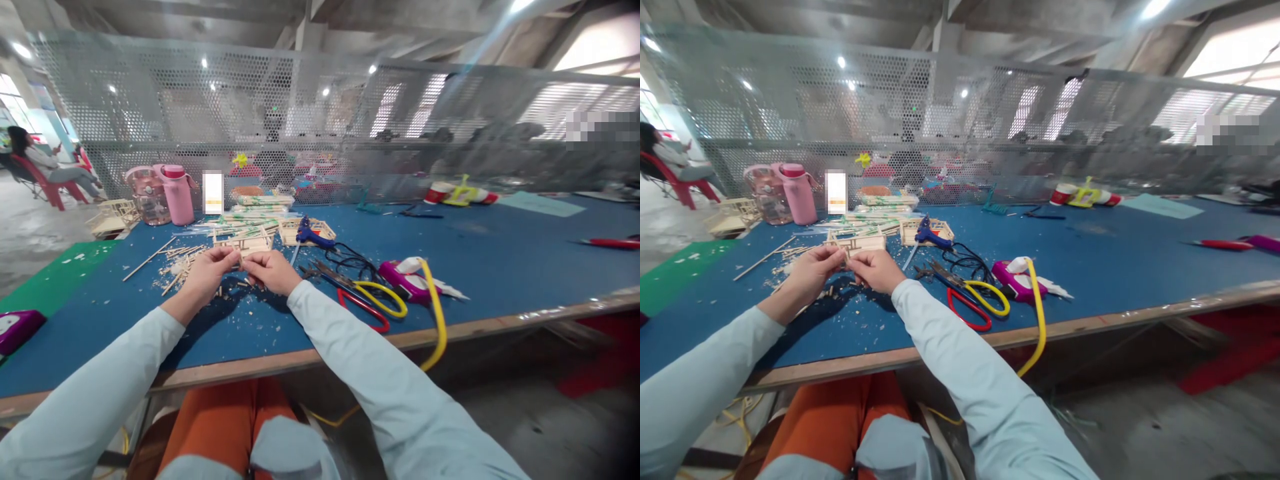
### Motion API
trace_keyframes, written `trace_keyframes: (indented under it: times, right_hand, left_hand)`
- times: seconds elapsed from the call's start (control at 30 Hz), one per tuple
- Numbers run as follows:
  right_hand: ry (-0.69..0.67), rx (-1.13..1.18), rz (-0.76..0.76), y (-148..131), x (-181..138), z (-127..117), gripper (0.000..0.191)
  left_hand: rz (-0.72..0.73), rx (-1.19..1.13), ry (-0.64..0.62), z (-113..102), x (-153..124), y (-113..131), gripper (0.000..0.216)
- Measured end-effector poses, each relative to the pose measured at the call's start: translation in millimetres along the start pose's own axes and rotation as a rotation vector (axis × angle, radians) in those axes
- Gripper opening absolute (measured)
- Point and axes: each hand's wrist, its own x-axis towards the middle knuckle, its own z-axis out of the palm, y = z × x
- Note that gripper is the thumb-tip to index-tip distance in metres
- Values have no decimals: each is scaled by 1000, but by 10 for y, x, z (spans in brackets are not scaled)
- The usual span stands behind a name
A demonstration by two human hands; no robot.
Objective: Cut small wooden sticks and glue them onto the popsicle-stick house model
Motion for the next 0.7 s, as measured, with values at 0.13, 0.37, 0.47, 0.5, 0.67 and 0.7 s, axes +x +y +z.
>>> trace_keyframes:
  times: [0.13,0.37,0.47,0.5,0.67,0.7]
  right_hand:
    - [-12,48,11,-3,6,-1,24]
    - [19,88,-61,-25,4,22,20]
    - [92,4,-119,-34,-5,26,16]
    - [116,-28,-136,-34,-8,27,16]
    - [209,-174,-219,6,-17,28,17]
    - [219,-202,-222,19,-15,27,19]
  left_hand:
    - [-27,71,-23,22,-33,49,32]
    - [-95,-128,32,76,-64,162,34]
    - [-104,-132,28,88,-66,170,32]
    - [-102,-124,27,92,-68,168,32]
    - [-129,-123,-1,100,-87,158,28]
    - [-136,-119,-11,96,-89,152,28]
